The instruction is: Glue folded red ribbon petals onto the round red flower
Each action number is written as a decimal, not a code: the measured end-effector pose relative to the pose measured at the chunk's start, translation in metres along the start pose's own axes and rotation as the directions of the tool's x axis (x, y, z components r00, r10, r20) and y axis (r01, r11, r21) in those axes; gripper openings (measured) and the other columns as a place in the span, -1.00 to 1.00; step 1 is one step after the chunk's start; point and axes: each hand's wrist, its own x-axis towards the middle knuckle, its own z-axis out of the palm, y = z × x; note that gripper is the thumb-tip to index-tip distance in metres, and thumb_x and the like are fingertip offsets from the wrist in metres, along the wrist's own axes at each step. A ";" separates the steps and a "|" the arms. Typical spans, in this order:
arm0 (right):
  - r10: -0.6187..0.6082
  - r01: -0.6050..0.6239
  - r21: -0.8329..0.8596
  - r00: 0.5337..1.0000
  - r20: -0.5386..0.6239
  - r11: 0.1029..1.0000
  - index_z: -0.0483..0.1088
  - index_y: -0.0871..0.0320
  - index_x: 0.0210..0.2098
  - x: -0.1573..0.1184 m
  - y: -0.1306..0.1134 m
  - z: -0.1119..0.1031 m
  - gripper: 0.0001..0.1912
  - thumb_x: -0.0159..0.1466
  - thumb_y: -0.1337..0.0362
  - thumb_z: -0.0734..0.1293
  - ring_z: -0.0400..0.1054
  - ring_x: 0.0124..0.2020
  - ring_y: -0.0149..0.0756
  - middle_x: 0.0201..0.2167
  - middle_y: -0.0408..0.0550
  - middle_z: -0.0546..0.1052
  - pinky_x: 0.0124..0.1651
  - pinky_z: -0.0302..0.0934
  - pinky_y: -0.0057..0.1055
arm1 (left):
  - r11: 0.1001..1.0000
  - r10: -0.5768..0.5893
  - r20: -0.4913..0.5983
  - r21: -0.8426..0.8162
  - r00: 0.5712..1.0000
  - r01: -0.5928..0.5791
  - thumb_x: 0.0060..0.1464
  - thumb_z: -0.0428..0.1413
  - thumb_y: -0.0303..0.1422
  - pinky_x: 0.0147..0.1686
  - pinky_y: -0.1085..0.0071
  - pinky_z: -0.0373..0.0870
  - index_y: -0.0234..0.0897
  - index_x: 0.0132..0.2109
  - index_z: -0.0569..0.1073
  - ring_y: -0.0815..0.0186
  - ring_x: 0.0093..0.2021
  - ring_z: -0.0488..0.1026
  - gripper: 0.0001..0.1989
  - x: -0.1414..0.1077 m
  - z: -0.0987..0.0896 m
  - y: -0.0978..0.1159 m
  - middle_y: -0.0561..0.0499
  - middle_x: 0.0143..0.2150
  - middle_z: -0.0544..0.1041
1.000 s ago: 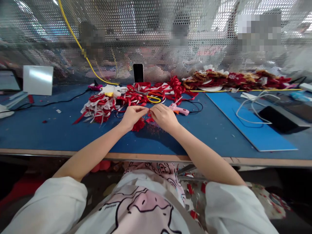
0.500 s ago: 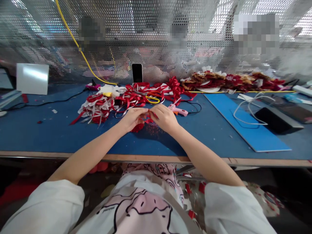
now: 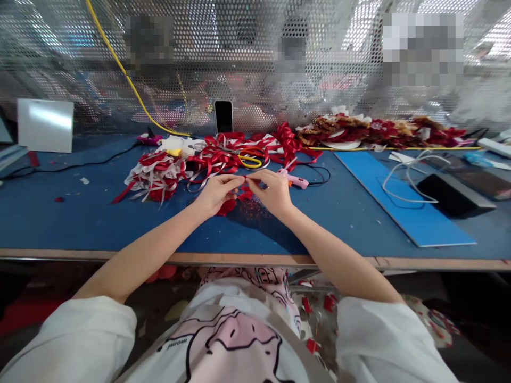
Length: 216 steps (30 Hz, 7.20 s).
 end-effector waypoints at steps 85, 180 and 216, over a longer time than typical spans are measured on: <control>0.374 -0.440 0.188 0.876 0.303 0.878 0.62 0.14 -0.33 0.004 0.006 -0.003 -0.83 0.21 0.20 0.41 0.49 -0.40 -0.30 -0.40 -0.05 0.68 -0.30 0.41 -0.33 | 0.943 0.153 0.173 0.268 0.973 -0.196 0.04 0.36 -0.35 -0.12 0.35 0.48 -0.27 0.08 0.45 0.30 -0.22 0.60 -0.54 0.010 -0.015 -0.001 0.03 -0.28 0.64; 0.336 -0.364 0.268 0.931 0.144 0.892 0.59 0.02 -0.31 -0.012 -0.036 -0.003 -0.91 0.30 0.18 0.45 0.54 -0.29 -0.24 -0.32 -0.07 0.68 -0.14 0.45 -0.19 | 0.969 -0.088 0.282 0.246 0.955 0.016 0.03 0.44 -0.31 -0.19 0.40 0.48 -0.29 -0.07 0.70 0.40 -0.28 0.55 -0.70 -0.018 -0.032 0.004 -0.06 -0.15 0.72; 0.424 -0.085 -0.596 0.783 0.456 0.798 0.32 0.06 -0.44 -0.015 0.113 -0.075 -0.71 0.21 0.02 0.38 0.42 -0.16 0.02 -0.41 0.04 0.45 -0.06 0.31 -0.07 | 0.710 -0.039 0.351 0.668 0.936 -0.221 0.20 0.23 -0.38 -0.03 0.28 0.49 -0.27 -0.01 0.41 0.21 0.00 0.57 -0.75 -0.010 -0.060 0.015 -0.11 -0.06 0.58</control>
